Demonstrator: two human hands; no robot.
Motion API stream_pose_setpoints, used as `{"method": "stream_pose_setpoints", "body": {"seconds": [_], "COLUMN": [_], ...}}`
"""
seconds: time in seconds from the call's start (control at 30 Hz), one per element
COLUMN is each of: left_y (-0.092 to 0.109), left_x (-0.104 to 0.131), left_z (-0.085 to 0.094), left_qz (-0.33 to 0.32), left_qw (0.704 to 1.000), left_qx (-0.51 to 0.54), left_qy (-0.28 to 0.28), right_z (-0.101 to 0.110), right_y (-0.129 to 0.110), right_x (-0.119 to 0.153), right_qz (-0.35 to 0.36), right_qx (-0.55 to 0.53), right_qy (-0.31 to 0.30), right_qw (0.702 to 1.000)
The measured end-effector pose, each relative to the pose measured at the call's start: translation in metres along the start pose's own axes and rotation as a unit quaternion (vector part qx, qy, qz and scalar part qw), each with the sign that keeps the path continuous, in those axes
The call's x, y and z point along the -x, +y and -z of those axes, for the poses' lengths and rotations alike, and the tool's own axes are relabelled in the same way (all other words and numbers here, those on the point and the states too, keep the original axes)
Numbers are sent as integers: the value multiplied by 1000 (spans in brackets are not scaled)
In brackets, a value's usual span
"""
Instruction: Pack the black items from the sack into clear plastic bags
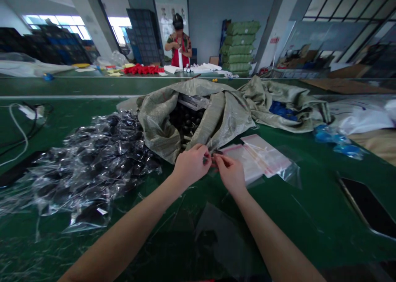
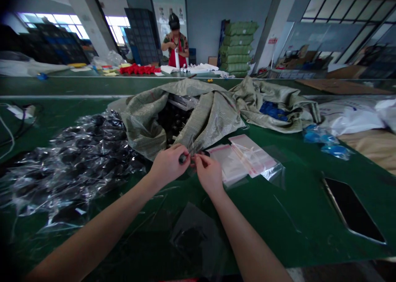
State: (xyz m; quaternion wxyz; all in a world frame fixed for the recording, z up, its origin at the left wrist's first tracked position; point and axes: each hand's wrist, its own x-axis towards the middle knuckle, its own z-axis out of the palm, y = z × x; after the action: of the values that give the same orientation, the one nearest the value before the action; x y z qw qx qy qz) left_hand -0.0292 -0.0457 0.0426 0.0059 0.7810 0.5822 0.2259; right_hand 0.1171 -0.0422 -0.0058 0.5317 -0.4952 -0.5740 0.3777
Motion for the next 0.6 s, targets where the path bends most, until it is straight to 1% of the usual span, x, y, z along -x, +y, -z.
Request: {"method": "stream_pose_setpoints", "body": {"seconds": [0.03, 0.07, 0.13, 0.2, 0.27, 0.33, 0.5, 0.6], "left_y": [2, 4, 7, 10, 11, 13, 17, 16], "left_x": [1, 2, 4, 7, 9, 12, 14, 14], "left_z": [0, 0, 0, 1, 2, 3, 7, 10], "left_qz": [1, 1, -6, -15, -20, -22, -11, -7], "left_qw": [1000, 999, 998, 996, 995, 993, 994, 994], "left_qx": [-17, -32, -56, -72, -85, -93, -86, -81], "left_qy": [4, 11, 27, 42, 58, 68, 67, 74], "right_z": [1, 2, 3, 3, 4, 5, 8, 8], "right_y": [-2, -3, -6, -9, -11, -14, -20, -21], "right_x": [2, 5, 9, 12, 13, 14, 16, 18], "right_qz": [38, 81, 152, 192, 208, 208, 182, 188], "right_qx": [68, 137, 246, 313, 346, 349, 293, 276], "right_qy": [30, 57, 100, 127, 144, 146, 118, 107], "right_qw": [997, 986, 952, 921, 904, 902, 931, 937]}}
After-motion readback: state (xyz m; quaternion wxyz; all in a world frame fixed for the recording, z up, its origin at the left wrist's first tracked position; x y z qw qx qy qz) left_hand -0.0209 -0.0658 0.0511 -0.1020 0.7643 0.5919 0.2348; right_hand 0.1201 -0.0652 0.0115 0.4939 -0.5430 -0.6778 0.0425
